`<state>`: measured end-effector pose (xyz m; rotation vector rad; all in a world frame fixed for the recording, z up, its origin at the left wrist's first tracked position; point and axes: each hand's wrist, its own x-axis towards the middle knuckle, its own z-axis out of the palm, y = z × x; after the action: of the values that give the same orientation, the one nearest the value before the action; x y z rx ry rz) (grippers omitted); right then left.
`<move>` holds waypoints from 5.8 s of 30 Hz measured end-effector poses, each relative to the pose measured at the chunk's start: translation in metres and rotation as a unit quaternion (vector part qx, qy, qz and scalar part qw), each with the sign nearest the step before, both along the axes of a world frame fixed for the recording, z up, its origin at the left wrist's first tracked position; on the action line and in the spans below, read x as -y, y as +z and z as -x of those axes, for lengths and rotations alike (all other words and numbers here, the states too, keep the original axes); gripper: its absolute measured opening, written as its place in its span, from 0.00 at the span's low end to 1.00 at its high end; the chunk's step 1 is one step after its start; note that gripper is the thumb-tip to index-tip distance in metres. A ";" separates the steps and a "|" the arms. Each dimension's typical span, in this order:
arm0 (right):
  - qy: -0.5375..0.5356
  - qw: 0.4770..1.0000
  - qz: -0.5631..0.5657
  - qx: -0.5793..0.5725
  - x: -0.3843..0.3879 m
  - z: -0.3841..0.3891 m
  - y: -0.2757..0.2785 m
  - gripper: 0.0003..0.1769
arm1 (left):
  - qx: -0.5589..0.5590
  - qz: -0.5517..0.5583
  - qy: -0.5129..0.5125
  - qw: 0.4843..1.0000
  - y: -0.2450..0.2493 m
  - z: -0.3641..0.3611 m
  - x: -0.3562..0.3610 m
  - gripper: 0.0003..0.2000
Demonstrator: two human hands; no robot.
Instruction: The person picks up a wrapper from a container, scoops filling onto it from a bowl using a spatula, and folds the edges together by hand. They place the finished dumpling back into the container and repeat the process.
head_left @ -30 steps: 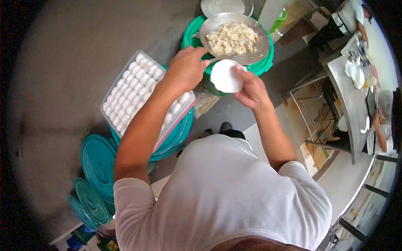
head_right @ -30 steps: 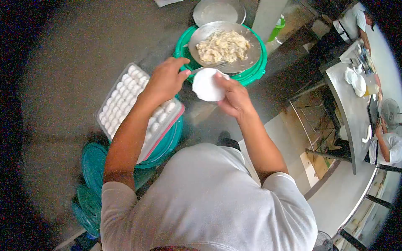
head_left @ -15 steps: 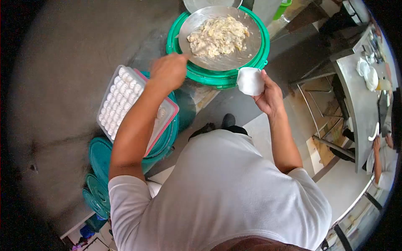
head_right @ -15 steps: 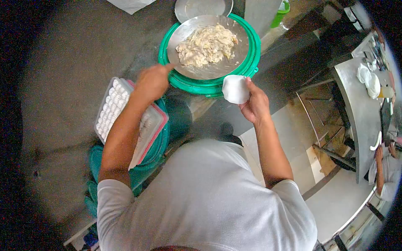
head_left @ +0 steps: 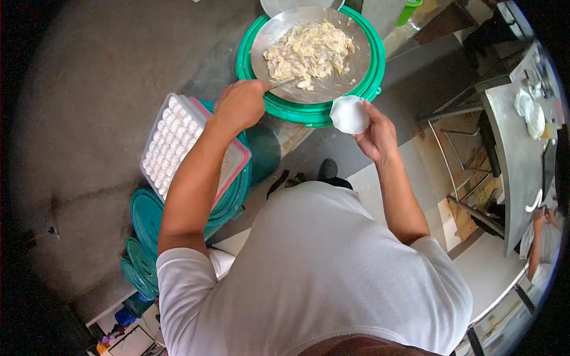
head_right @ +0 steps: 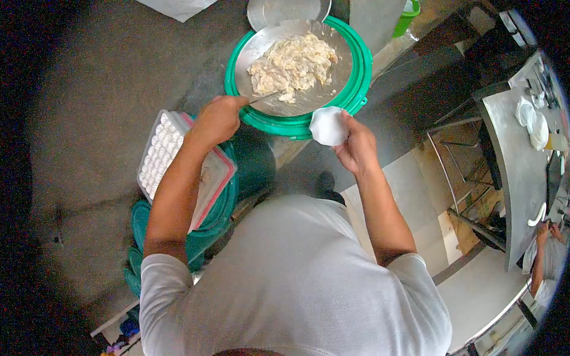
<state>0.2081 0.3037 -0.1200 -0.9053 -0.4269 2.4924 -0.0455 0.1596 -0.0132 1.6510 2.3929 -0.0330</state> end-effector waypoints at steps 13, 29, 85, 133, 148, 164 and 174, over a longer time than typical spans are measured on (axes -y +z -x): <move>-0.064 0.994 0.085 -0.033 -0.005 0.019 0.014 0.17 | 0.142 -0.105 -0.069 0.982 -0.013 -0.062 0.025 0.16; -0.026 0.999 0.026 -0.033 -0.011 0.020 0.001 0.20 | 0.113 -0.074 -0.031 0.990 -0.029 -0.022 -0.001 0.16; -0.065 0.998 0.006 -0.001 -0.038 0.016 -0.004 0.18 | 0.137 -0.098 -0.027 0.985 -0.046 -0.031 -0.035 0.19; -0.029 0.997 0.015 -0.077 -0.043 -0.003 0.005 0.21 | 0.146 -0.144 -0.041 0.978 -0.017 -0.095 0.015 0.16; 0.069 0.990 0.045 -0.118 -0.042 -0.012 0.031 0.24 | 0.108 -0.111 -0.142 0.978 0.036 -0.058 0.001 0.16; 0.125 0.988 -0.061 -0.061 -0.027 0.015 0.049 0.17 | 0.006 -0.082 -0.006 0.997 -0.025 -0.019 -0.014 0.16; 0.210 0.833 -0.512 0.021 0.016 0.054 0.064 0.27 | 0.780 -0.208 0.289 0.514 -0.026 -0.042 0.005 0.16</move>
<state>0.1543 0.2878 -0.0561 -0.4109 -1.8971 2.0375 -0.0038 0.1551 -0.0389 0.2027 1.1545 1.4896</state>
